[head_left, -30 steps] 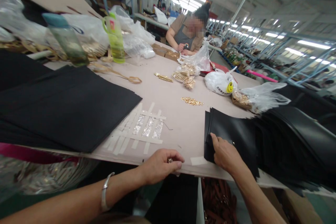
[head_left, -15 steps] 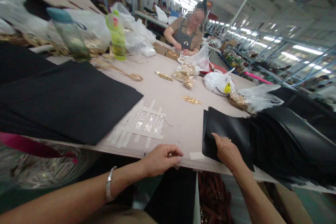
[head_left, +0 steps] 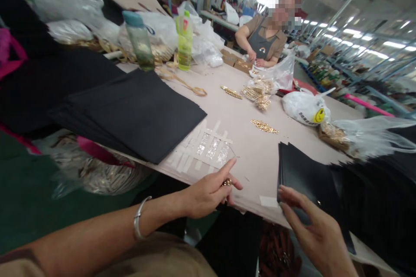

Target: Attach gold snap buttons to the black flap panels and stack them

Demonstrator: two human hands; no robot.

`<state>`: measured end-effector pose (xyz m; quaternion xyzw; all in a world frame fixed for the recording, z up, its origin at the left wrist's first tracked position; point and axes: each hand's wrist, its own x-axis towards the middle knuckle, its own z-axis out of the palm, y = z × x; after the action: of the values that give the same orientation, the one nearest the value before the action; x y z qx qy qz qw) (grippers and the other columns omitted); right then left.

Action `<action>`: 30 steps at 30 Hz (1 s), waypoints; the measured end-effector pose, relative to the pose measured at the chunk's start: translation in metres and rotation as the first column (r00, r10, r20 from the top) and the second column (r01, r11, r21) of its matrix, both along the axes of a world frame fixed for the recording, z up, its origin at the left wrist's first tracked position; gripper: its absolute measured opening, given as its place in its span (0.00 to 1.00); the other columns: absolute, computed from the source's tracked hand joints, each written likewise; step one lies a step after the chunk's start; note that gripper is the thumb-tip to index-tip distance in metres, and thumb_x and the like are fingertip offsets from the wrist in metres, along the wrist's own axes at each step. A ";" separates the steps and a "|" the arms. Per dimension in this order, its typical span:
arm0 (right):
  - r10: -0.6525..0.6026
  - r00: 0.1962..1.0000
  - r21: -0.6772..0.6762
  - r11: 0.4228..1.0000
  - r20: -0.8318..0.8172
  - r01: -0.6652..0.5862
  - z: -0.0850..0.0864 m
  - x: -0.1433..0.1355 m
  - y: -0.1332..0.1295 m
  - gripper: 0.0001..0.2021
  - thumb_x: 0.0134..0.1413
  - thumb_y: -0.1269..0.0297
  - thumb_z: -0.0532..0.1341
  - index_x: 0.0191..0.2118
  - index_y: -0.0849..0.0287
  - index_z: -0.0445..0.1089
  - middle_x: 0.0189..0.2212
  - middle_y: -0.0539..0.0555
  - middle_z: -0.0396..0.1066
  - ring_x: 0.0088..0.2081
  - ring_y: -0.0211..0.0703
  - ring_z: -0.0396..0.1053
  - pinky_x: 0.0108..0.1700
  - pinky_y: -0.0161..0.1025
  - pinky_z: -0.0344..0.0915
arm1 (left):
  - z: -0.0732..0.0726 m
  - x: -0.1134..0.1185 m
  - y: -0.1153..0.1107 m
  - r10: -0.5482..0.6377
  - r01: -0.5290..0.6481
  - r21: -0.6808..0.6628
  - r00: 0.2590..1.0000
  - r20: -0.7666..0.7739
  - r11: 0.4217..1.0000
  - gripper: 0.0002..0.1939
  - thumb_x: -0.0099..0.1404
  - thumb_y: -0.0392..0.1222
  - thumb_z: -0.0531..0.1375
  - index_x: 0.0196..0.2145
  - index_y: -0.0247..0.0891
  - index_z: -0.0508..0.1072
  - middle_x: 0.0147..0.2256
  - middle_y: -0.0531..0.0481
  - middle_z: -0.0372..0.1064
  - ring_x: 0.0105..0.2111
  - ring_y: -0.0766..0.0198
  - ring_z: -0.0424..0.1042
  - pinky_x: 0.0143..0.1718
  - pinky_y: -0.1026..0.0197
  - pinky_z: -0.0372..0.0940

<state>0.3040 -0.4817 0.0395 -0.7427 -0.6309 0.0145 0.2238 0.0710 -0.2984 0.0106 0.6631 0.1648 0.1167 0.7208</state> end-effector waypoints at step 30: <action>0.606 0.789 0.107 0.795 -0.104 -0.597 -0.034 -0.200 0.320 0.10 0.65 0.66 0.53 0.42 0.57 0.72 0.36 0.54 0.75 0.40 0.46 0.72 0.44 0.41 0.66 | -0.017 -0.168 0.026 0.801 -0.835 -0.288 0.540 -0.259 0.470 0.22 0.61 0.51 0.59 0.48 0.36 0.67 0.39 0.49 0.70 0.18 0.78 0.58 0.18 0.70 0.48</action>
<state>0.1039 -0.1614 0.0051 -0.4925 -0.8181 0.1128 0.2745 -0.0967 -0.2722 -0.0061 0.3553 0.5119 0.3832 0.6819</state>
